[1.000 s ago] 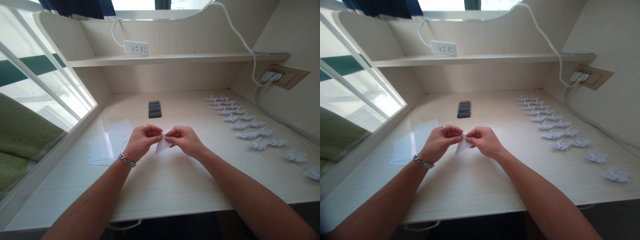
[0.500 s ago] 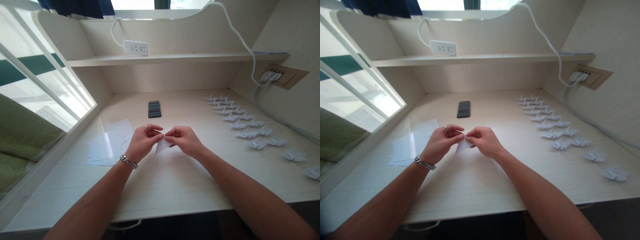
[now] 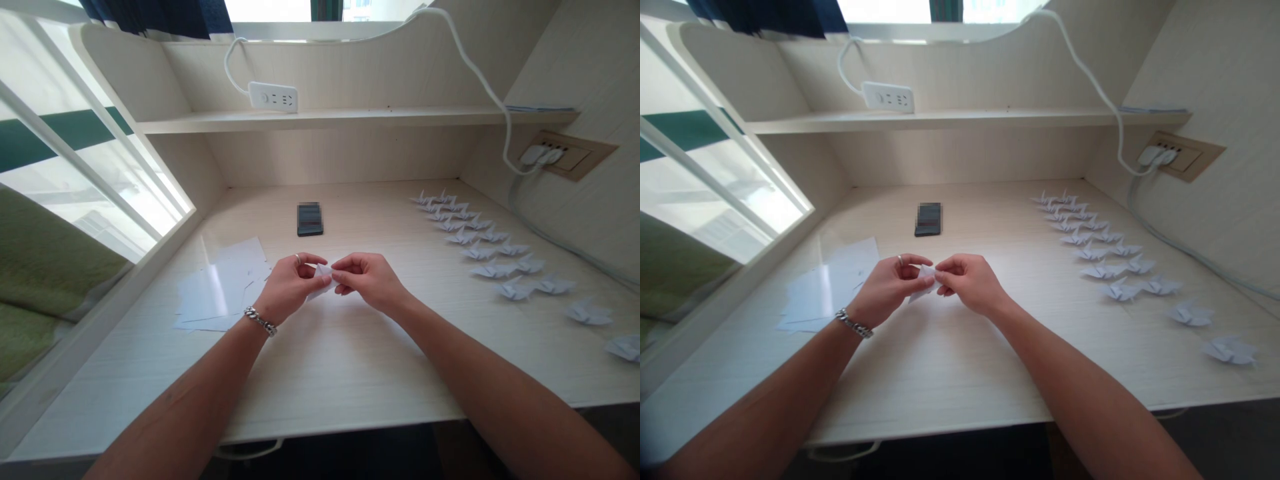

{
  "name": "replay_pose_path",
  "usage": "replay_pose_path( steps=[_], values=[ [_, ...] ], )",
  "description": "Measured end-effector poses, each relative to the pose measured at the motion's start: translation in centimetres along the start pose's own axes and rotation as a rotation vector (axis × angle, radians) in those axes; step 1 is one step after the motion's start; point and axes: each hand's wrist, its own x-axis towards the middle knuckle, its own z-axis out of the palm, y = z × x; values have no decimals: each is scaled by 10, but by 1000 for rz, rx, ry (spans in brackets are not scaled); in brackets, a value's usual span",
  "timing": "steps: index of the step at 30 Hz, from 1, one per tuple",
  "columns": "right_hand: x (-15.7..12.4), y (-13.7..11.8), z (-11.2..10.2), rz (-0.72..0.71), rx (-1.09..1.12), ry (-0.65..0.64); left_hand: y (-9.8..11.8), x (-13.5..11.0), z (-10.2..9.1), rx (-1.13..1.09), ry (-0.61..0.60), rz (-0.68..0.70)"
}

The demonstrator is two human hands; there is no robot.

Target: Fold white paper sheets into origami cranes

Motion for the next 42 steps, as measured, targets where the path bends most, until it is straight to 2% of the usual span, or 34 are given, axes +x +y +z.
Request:
replay_pose_path(
  steps=[8, 15, 19, 25, 30, 37, 42],
  values=[
    [0, 1, -3, -39, -40, -32, -3, 1, -1, -77, 19, 6],
    [4, -1, -10, 87, 100, -14, -5, 2, -1, -86, 25, -1],
    [5, -3, -15, 86, 112, 29, -6, 4, -4, -106, 42, -10],
    [3, 2, -9, 12, 19, -82, -7, 4, -4, -87, 7, -7],
    [2, 2, -6, 62, 77, -39, -4, 3, -4, -92, -20, 0],
    [2, 2, -6, 149, 107, -62, -3, 2, -6, 14, -43, 21],
    [1, 3, -2, 84, 19, -83, -7, 3, -5, 17, -61, 27]
  ],
)
